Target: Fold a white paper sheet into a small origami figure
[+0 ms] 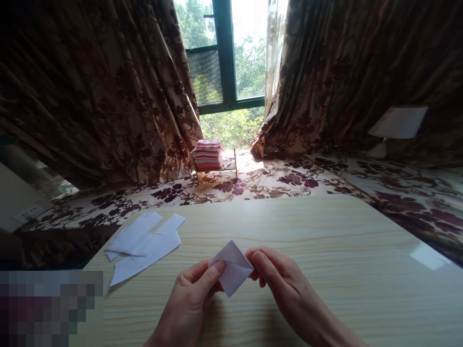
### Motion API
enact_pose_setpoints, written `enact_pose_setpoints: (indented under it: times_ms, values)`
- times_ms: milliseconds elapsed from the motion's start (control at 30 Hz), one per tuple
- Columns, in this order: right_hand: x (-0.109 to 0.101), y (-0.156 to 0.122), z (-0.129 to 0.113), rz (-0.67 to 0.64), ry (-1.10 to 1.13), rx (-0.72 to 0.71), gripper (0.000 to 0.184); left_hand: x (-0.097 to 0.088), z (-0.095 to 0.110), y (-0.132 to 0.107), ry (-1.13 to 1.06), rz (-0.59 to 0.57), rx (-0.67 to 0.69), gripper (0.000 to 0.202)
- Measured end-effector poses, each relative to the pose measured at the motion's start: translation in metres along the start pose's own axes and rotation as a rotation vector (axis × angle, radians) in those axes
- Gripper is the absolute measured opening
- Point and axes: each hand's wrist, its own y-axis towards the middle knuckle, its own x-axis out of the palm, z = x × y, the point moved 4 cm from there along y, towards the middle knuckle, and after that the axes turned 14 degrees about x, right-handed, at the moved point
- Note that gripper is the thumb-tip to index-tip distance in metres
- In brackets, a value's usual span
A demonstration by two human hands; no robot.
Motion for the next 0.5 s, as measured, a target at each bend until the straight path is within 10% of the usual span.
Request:
enact_pose_setpoints:
  times_ms: [500]
  values:
    - [0.004, 0.0, 0.01, -0.002, -0.1, 0.03, 0.032, 0.014, 0.008, -0.007, 0.047, -0.177, -0.003, 0.027]
